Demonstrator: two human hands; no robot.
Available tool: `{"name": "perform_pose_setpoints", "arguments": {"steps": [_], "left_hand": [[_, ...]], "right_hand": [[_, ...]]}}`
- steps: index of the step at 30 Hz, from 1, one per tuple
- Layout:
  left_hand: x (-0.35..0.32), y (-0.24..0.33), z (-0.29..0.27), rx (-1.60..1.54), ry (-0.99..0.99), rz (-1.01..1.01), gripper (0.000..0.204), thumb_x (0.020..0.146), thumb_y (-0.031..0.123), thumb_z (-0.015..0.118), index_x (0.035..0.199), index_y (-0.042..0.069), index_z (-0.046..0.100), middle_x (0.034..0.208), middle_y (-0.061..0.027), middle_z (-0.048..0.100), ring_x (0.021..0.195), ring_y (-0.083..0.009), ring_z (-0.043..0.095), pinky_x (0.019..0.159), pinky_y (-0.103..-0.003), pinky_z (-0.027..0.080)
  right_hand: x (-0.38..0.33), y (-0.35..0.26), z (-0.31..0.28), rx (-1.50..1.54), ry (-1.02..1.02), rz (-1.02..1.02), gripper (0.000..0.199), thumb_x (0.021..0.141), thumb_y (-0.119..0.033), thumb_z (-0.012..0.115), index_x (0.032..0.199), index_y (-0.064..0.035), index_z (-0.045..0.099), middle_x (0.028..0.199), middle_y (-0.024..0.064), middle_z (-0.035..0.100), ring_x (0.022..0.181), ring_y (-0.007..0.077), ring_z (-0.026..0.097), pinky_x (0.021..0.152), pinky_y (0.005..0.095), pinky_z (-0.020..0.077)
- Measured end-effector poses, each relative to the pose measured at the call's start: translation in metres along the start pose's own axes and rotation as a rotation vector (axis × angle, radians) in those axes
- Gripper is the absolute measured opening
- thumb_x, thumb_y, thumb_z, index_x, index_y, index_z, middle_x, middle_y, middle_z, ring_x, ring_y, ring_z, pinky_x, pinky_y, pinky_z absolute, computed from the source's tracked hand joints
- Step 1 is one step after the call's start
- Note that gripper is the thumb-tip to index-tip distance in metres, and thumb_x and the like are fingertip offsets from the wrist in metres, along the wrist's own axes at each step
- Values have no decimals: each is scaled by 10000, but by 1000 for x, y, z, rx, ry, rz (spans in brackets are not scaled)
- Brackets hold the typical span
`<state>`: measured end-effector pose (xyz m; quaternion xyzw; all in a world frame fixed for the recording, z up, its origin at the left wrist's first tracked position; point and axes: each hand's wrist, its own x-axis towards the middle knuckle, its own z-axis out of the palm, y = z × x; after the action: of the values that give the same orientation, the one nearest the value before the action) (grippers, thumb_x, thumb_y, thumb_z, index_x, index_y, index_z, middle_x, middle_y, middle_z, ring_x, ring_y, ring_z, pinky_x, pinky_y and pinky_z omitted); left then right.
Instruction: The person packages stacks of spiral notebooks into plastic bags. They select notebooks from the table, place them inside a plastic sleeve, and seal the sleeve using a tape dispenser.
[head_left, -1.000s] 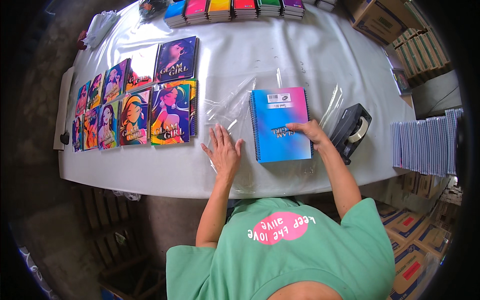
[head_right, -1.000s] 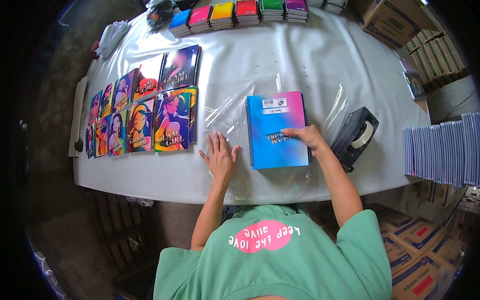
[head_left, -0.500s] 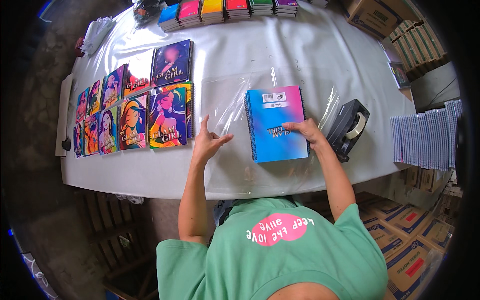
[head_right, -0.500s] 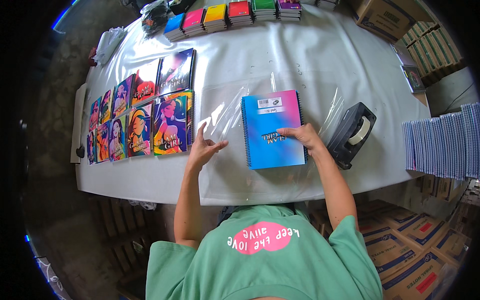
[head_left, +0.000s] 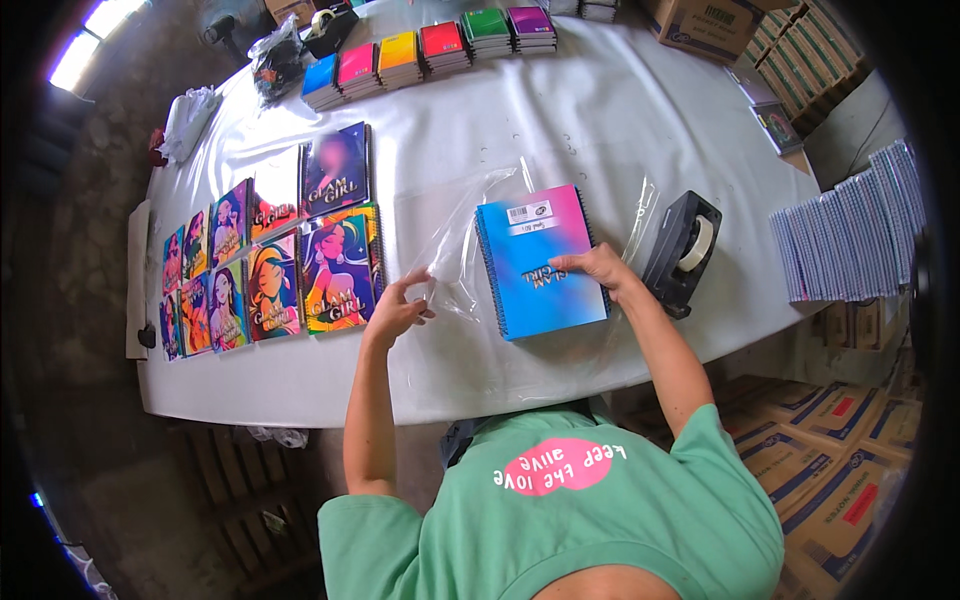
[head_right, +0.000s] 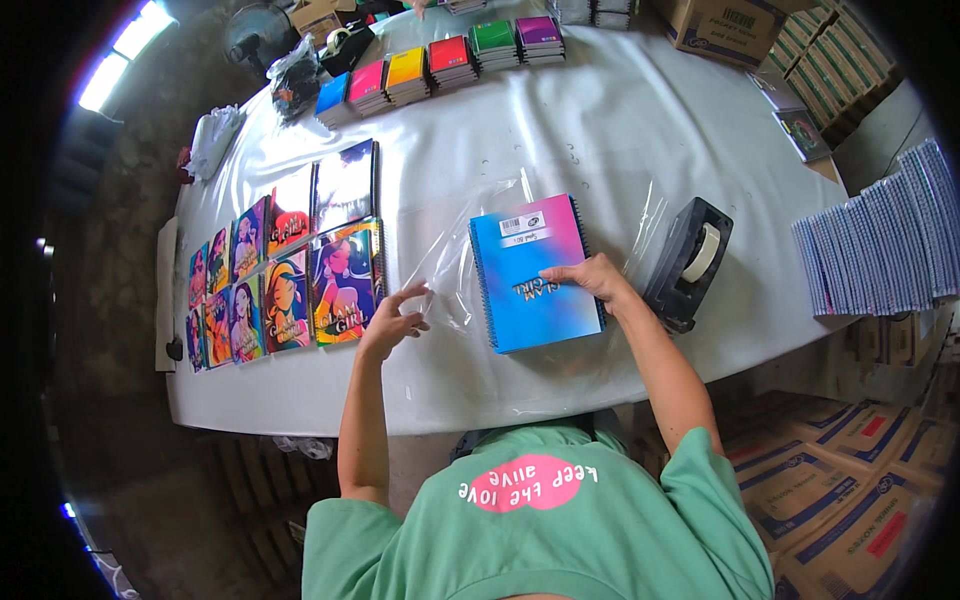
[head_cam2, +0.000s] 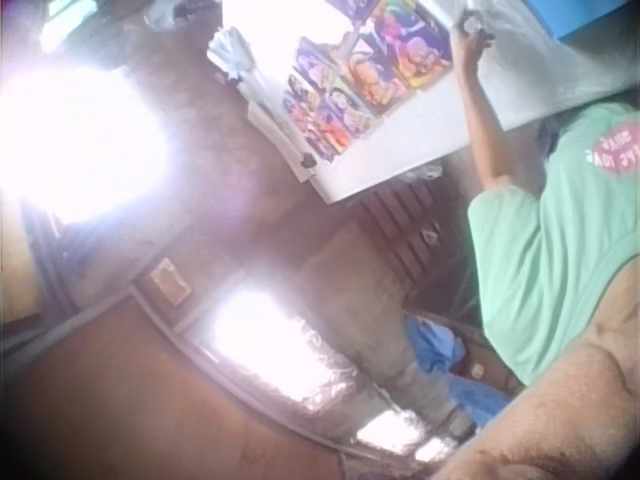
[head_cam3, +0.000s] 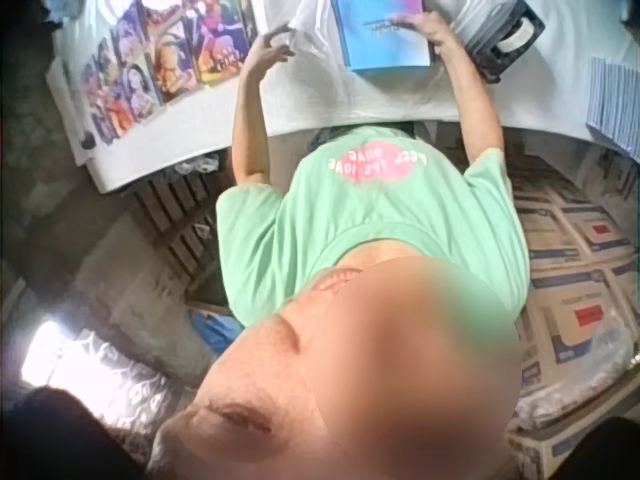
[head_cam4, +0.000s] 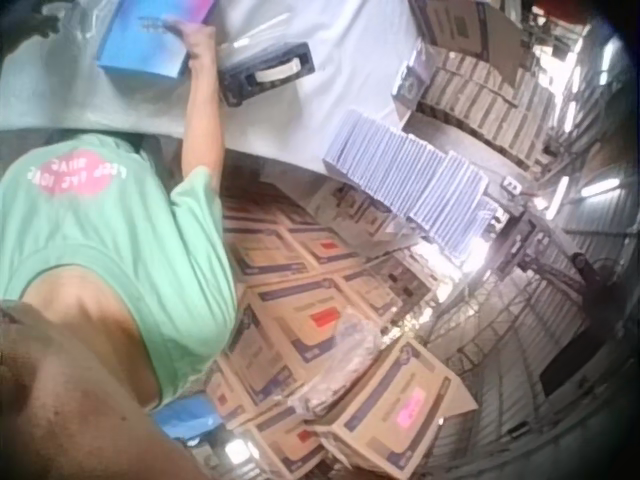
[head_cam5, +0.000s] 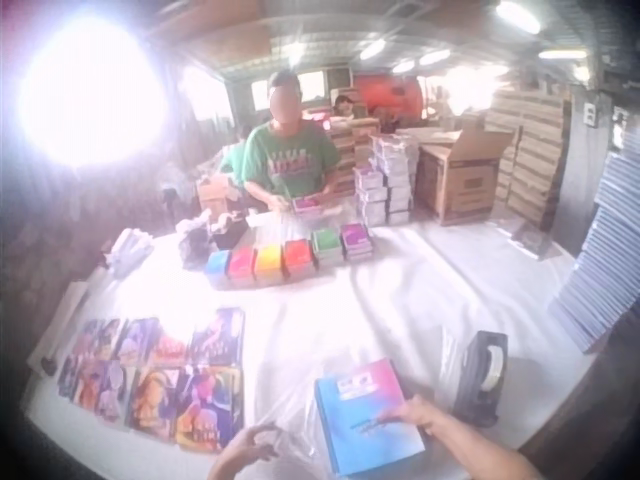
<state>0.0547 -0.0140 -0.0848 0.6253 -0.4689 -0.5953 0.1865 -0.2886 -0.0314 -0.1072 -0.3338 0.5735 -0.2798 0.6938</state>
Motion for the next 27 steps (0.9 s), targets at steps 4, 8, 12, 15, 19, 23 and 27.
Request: {"name": "perform_pose_setpoints", "arguments": {"steps": [4, 8, 12, 15, 19, 23, 27], "left_hand": [[25, -2, -8, -48, 81, 133, 541, 767, 93, 695, 1281, 97, 526, 1229, -74, 537, 653, -179, 651, 611, -277, 535], [31, 10, -2, 431, 89, 364, 814, 668, 89, 796, 1376, 102, 394, 1271, -120, 521, 654, -164, 650, 526, -295, 541], [27, 4, -5, 104, 205, 233, 1019, 664, 90, 803, 1459, 168, 171, 1379, -130, 416, 639, -159, 643, 472, -281, 517], [21, 1, 8, -148, 192, 308, 1103, 666, 101, 809, 1474, 240, 71, 1461, -154, 291, 650, -155, 637, 438, -244, 479], [14, -14, -14, 163, -225, 213, 1039, 680, -53, 717, 1477, 238, 117, 1438, -174, 314, 563, -89, 545, 423, -222, 422], [-23, 25, -14, -81, -66, 251, 1002, 656, -105, 664, 1471, 111, 124, 1442, -147, 328, 488, -43, 448, 415, -208, 400], [-28, 48, -2, 57, -43, 366, 1052, 640, -100, 666, 1476, 114, 63, 1467, -159, 285, 488, -59, 464, 412, -221, 415]], "right_hand": [[-9, -10, 9, 7, -12, 4, 458, 660, -205, 824, 981, 67, 646, 903, 132, 677, 769, 172, 663, 710, 309, 557], [-6, -5, 6, 9, -5, -8, 451, 642, -238, 837, 937, 59, 667, 884, 136, 683, 766, 176, 666, 708, 311, 555], [-2, 0, 3, -23, 1, -27, 457, 633, -240, 841, 936, 56, 669, 877, 131, 683, 766, 174, 664, 708, 313, 554], [-4, -4, 5, 2, 0, -3, 461, 628, -239, 842, 935, 58, 669, 869, 128, 684, 764, 172, 661, 710, 313, 552], [-3, -1, 5, -10, 33, -8, 470, 625, -231, 842, 941, 68, 663, 862, 137, 683, 757, 174, 659, 707, 312, 552], [-9, -10, 7, 38, 26, -10, 459, 637, -205, 835, 965, 61, 654, 867, 126, 682, 760, 168, 659, 709, 305, 550], [-5, -17, 1, -50, 49, 24, 462, 639, -202, 835, 974, 58, 652, 870, 121, 681, 760, 166, 658, 709, 304, 548]]}}
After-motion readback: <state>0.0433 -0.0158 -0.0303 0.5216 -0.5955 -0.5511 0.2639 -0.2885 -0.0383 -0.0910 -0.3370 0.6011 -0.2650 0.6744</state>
